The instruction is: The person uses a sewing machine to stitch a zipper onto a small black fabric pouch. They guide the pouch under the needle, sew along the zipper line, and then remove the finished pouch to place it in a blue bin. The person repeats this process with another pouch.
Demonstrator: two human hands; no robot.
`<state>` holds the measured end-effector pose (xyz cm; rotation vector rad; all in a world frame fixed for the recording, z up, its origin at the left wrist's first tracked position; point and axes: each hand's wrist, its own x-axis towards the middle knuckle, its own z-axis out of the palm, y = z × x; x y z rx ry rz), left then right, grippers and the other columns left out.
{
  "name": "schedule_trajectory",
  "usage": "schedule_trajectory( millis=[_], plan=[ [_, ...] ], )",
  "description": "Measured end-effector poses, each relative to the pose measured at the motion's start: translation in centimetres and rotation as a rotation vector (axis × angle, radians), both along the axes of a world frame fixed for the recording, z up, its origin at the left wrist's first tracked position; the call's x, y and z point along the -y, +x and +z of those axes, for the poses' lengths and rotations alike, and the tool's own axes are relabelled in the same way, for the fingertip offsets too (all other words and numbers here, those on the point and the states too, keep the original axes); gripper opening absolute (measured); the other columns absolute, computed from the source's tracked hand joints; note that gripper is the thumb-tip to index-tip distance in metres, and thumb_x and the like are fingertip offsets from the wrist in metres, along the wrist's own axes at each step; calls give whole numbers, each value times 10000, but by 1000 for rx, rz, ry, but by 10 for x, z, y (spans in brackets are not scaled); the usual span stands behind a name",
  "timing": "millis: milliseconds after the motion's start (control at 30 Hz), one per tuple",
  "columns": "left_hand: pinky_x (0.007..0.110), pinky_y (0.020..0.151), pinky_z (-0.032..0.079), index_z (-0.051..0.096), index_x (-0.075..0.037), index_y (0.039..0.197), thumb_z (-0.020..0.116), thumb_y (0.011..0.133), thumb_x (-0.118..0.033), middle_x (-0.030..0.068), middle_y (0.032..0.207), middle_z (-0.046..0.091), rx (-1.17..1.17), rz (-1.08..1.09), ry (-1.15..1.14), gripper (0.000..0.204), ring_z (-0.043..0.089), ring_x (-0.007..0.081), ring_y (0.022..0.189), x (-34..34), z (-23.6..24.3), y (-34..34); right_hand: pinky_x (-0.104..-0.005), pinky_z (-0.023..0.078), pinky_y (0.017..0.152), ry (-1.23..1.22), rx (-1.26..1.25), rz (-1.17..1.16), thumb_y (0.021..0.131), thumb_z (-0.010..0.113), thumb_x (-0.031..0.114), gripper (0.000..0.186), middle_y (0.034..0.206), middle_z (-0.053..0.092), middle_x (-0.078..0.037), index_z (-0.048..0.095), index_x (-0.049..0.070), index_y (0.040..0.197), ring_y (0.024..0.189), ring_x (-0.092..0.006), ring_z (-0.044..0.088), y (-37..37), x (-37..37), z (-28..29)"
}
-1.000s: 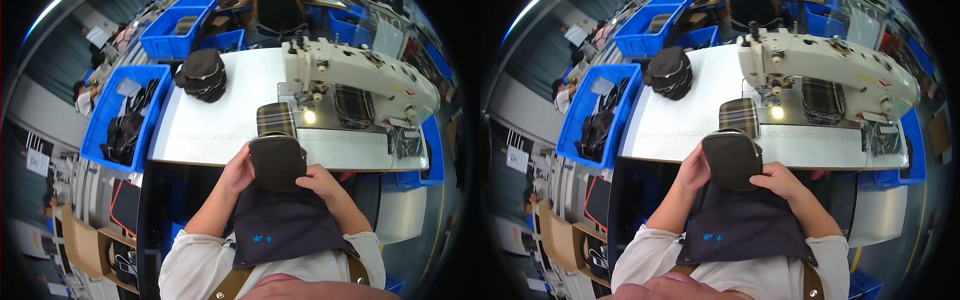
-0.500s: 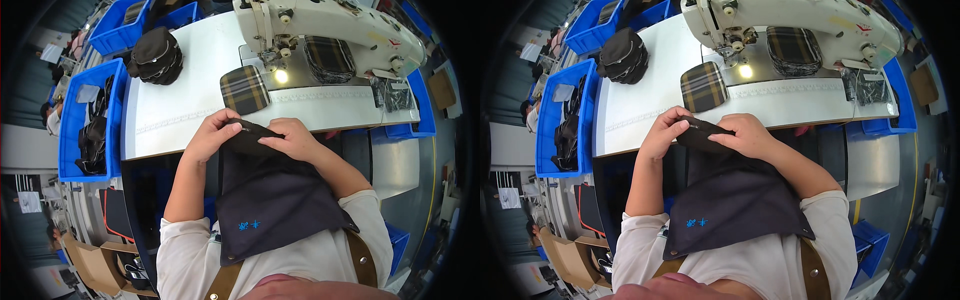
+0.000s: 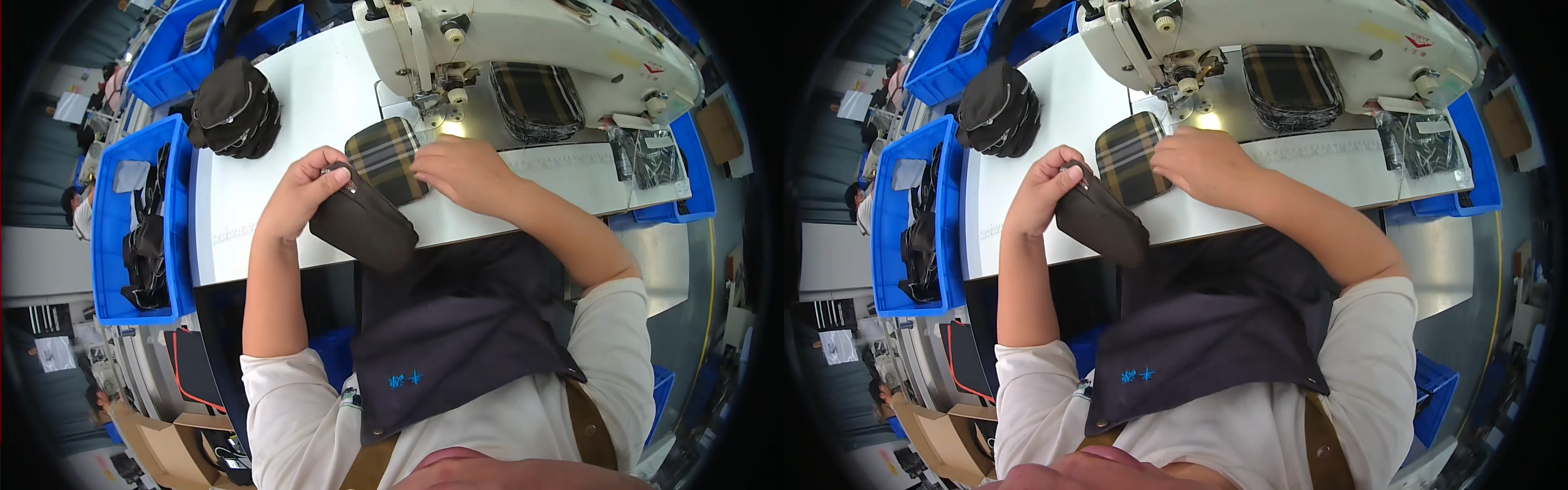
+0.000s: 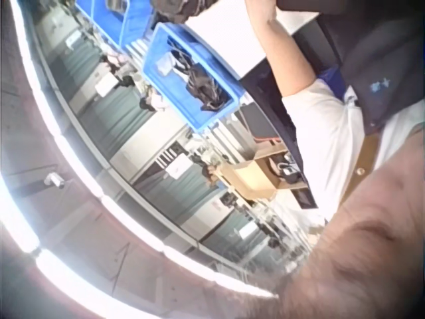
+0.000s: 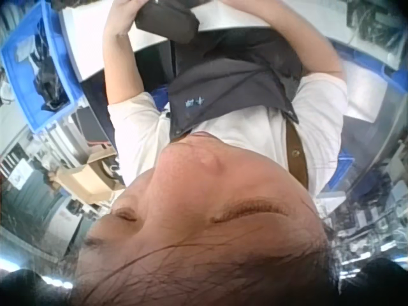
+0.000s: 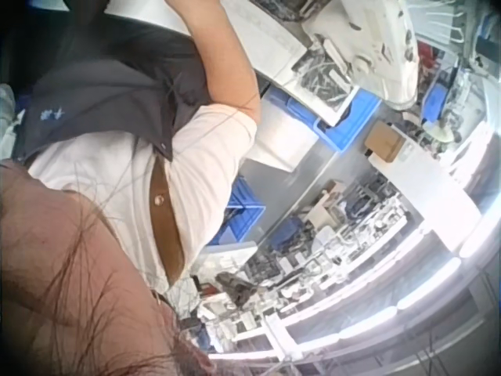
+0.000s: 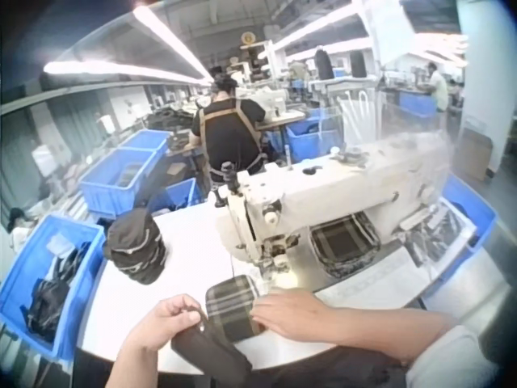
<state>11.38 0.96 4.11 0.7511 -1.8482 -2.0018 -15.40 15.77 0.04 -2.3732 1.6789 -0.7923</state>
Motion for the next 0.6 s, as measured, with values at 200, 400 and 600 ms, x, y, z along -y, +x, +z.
schedule_trajectory(
  millis=[200,400,600],
  plan=[
    [225,805,487,709,-66,1058,686,1043,-247,-51,927,668,249,-118,-152,183,597,49,864,44,27,-55,-458,527,886,-363,-217,94,840,789,250,361,1325,677,-106,718,39,1125,1107,-298,636,-16,45,-41],
    [263,787,514,738,-2,1041,684,1041,-175,-20,884,707,473,-299,-467,181,607,69,830,60,-7,-105,-419,505,859,-234,-272,249,672,808,312,435,1180,695,-148,732,1,967,1095,-296,624,-17,35,-39],
    [347,792,548,786,-59,1051,741,972,-214,110,892,761,433,-247,-613,180,702,248,808,51,-34,-110,-321,438,680,-431,-323,229,750,694,209,103,835,610,-24,659,112,742,882,-193,584,-25,31,-36]
  ],
)
